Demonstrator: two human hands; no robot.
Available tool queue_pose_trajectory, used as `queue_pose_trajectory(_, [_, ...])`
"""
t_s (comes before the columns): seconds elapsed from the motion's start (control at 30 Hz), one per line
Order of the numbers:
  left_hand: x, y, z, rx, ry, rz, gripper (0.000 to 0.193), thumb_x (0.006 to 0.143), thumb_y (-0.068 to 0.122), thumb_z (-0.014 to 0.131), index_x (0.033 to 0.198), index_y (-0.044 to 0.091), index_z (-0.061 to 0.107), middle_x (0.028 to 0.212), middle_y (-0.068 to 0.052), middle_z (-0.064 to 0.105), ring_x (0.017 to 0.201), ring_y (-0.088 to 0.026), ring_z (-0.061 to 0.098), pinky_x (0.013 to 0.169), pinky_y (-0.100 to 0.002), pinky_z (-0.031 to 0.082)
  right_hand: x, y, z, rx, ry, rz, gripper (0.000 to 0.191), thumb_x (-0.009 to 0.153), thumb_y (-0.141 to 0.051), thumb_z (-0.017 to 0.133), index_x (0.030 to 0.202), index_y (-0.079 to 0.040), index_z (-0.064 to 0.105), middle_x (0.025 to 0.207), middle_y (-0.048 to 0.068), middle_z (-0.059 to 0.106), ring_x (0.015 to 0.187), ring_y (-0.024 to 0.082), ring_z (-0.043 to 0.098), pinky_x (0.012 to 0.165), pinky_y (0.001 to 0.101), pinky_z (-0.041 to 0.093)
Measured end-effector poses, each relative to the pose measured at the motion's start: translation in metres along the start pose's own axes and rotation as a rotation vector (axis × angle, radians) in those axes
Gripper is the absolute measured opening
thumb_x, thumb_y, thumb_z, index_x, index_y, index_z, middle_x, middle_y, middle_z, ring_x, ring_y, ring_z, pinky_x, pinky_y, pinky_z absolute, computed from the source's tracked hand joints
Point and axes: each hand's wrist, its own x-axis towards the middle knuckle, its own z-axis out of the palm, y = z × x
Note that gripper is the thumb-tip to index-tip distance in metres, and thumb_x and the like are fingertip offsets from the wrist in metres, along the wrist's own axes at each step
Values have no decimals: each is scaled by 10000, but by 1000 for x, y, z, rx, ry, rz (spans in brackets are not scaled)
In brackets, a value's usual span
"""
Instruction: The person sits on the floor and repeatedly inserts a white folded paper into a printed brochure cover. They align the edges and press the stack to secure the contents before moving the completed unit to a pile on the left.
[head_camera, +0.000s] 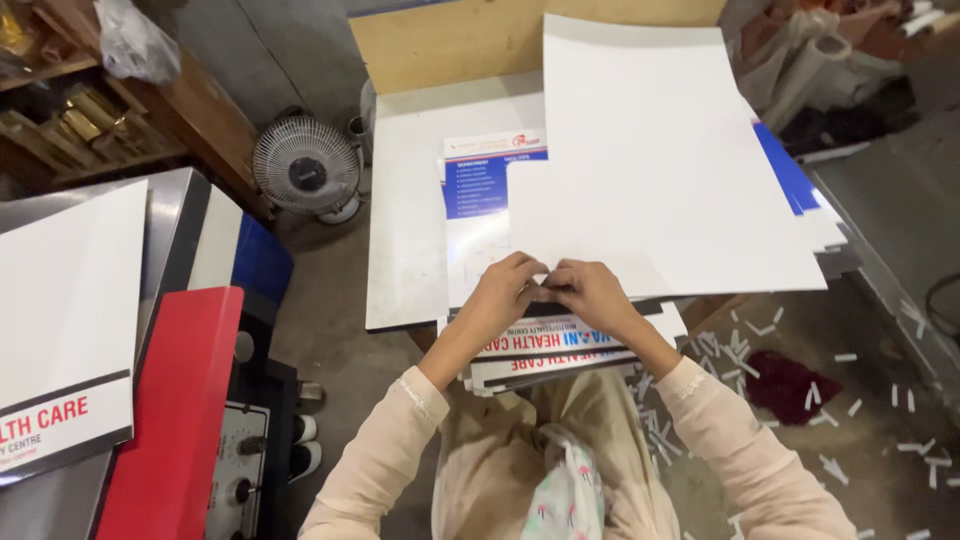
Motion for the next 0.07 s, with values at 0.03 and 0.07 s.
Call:
queue_pose_trajectory(0.03, [4,1,-3,15,-1,-20,272,884,47,705,1155,34,694,1133,-150,705,917,-273,751,847,-347,591,4,3,-1,64,-19,59,152,832,-181,798,926,-61,798,891,91,774,770,208,710,720,353,549])
queue_pose_trajectory(0.07, [7,1,-7,3,-37,-34,292,873,79,723,1162,50,697,1108,-159,713,940,-270,751,836,-349,600,7,6,-1,132,-32,123,170,824,-194,803,922,-56,800,883,103,798,773,194,724,734,346,558])
